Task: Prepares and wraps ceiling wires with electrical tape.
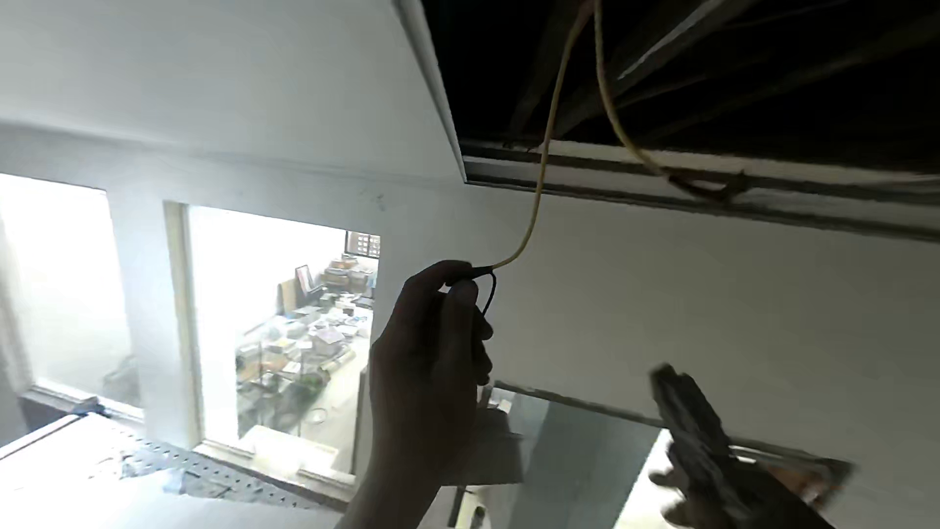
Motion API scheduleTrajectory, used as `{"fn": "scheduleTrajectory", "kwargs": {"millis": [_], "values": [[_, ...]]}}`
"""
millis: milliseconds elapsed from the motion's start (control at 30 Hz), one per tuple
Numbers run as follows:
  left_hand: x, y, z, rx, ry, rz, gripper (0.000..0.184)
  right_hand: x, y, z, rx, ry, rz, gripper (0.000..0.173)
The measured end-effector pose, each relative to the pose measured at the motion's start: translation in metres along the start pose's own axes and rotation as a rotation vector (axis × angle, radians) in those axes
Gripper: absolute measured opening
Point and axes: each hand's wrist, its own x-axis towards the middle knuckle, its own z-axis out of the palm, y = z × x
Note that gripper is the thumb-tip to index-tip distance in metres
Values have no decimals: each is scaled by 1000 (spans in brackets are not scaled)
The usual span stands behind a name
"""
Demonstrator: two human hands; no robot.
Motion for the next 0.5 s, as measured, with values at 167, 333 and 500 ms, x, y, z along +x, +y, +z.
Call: {"fn": "scheduleTrajectory", "kwargs": {"millis": [167, 333, 500], "values": [[3, -1, -16, 47, 42, 41, 18, 62, -51, -10, -211, -47, -114, 32], [-2, 10, -24, 75, 63, 48, 15, 90, -84, -7, -310, -75, -106, 33], [-3, 16, -26, 46, 72, 46, 15, 101, -93, -3, -289, -63, -175, 31]]}}
